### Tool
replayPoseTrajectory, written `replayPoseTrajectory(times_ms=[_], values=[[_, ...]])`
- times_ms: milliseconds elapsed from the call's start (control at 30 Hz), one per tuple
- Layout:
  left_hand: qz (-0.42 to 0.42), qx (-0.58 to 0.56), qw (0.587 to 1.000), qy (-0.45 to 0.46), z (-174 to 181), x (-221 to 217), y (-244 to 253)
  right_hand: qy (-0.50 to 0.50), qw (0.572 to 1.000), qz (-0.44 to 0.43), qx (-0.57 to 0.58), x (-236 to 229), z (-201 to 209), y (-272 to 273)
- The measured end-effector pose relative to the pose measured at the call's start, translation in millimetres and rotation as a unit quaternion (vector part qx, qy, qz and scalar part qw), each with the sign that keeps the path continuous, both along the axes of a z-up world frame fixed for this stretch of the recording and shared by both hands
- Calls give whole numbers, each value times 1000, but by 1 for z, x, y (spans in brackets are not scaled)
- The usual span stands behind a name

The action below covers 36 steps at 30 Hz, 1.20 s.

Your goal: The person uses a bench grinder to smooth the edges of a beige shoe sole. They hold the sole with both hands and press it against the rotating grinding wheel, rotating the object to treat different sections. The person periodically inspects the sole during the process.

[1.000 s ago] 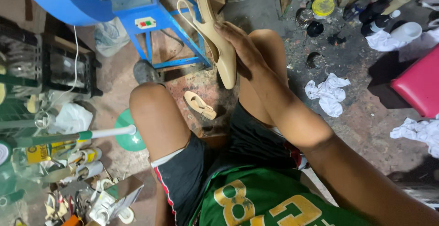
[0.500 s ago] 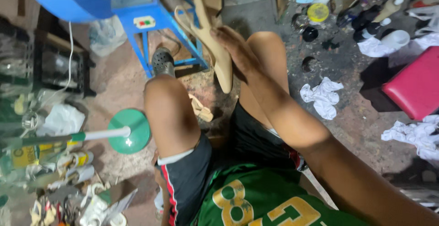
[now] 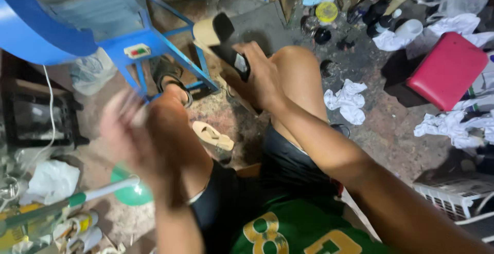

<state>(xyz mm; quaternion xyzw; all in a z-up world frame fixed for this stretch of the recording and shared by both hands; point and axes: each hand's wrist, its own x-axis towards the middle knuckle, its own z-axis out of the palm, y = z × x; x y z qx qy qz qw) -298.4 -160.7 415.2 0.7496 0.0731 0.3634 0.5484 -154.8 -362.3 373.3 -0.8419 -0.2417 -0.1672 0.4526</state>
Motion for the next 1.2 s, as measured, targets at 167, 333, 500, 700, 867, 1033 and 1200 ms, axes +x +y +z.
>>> replayPoseTrajectory(times_ms=[167, 333, 500, 700, 867, 1033, 1200], values=[[-207, -305, 925, 96, -7, 116, -14, 1, 997, -44, -61, -27, 33, 1], [-436, -465, 770, -7, -60, 153, -37, -43, 983, -102, -148, -42, 68, -2], [-457, -500, 735, -20, -100, 168, -53, 55, 978, -120, -161, -36, 52, 3], [-261, -320, 910, 36, -85, 173, -41, 289, 951, 52, 92, 13, 34, -19], [-203, -314, 927, 20, -67, 182, -51, 380, 899, 133, 170, 37, 21, -18], [-142, -251, 951, 111, -64, 183, -59, 442, 862, 169, 181, 36, -3, -6], [-143, -235, 943, 189, -63, 191, -52, 483, 820, 137, 275, 40, -18, -12]])
